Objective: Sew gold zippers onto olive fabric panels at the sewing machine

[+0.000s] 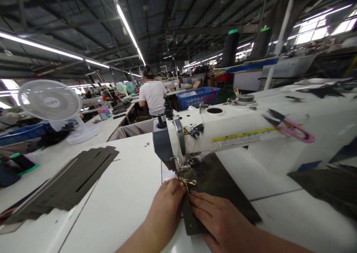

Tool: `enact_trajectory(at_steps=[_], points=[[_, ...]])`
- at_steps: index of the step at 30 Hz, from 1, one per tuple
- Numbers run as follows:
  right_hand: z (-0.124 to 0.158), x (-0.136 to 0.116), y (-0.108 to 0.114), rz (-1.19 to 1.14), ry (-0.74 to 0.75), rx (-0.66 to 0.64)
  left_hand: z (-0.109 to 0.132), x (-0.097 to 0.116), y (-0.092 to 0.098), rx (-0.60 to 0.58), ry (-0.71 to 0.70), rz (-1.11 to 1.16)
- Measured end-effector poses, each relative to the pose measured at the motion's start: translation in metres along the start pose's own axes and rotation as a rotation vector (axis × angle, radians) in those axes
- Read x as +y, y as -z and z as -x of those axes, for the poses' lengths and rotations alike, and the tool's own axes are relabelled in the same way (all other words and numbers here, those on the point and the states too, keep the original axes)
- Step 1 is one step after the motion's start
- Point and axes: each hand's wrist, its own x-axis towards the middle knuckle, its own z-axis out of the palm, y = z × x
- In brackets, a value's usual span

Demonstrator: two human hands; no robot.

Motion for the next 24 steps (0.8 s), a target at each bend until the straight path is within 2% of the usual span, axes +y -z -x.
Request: enact_trajectory(at_steps=[4, 7, 10, 14, 17, 24], points=[[-0.006, -0.002, 0.02, -0.139, -0.176, -0.095, 0.002, 0.001, 0.002, -0.059, 0.042, 0.065], [-0.011, -0.005, 0.026, -0.159, -0.219, -0.194, 0.003, 0.003, 0.004, -0.091, 0.073, 0.069], [-0.015, -0.001, 0.018, -0.163, -0.238, -0.185, 0.003, 0.005, 0.005, -0.087, 0.081, 0.036], [-0.025, 0.017, 0.0, -0.007, -0.502, -0.083, 0.002, 0.004, 0.007, -0.086, 0.04, -0.022], [-0.035, 0.027, -0.009, 0.139, -0.656, -0.131, 0.001, 0.002, 0.006, -0.084, 0.026, -0.05], [-0.051, 0.032, -0.018, 0.245, -0.767, -0.2, 0.001, 0.0, 0.006, -0.1, 0.013, -0.081]])
